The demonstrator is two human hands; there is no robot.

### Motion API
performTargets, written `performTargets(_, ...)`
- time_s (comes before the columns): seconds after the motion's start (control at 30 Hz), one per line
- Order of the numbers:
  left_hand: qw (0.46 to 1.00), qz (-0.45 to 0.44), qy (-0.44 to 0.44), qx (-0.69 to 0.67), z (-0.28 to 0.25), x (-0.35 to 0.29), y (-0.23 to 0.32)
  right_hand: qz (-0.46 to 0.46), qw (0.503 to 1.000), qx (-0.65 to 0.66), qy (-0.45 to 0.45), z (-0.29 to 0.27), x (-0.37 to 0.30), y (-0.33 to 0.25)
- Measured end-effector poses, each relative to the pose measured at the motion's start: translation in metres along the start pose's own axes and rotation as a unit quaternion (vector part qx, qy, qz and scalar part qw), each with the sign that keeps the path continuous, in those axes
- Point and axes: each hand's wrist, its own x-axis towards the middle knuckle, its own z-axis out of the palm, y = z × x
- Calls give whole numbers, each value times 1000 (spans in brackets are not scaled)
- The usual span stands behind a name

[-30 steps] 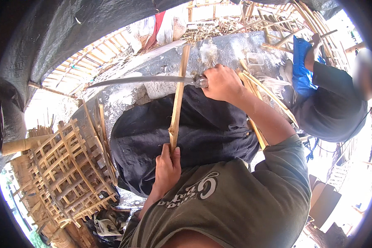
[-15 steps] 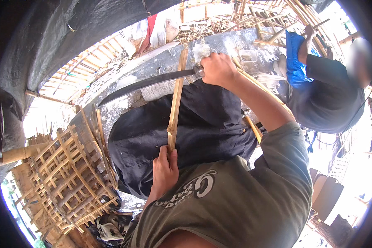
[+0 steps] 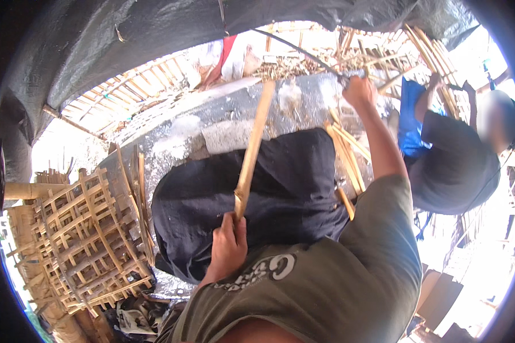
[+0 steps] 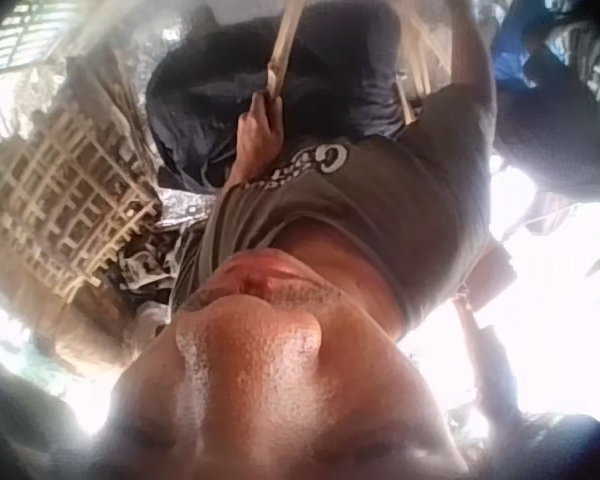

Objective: The person uses a machete to shave and smooth a thin bamboo strip, then places it on a work surface and hammers nails to secure it to a bamboo frame.

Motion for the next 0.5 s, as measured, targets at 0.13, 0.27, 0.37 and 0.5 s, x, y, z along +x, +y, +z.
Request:
performTargets(0.13,999,-16,-39,25,10,8,2,-31,993,109,29,-4,-35,-15)
performTargets(0.27,999,-34,-22,34,6,9,3,-89,965,244,-43,-22,-95,-62)
performTargets(0.37,1000,-9,-13,16,9,8,-1,-205,954,216,-31,-24,-128,-83)
performTargets(0.5,1000,15,-9,8,8,4,-4,-252,963,98,-16,-23,-138,-102)
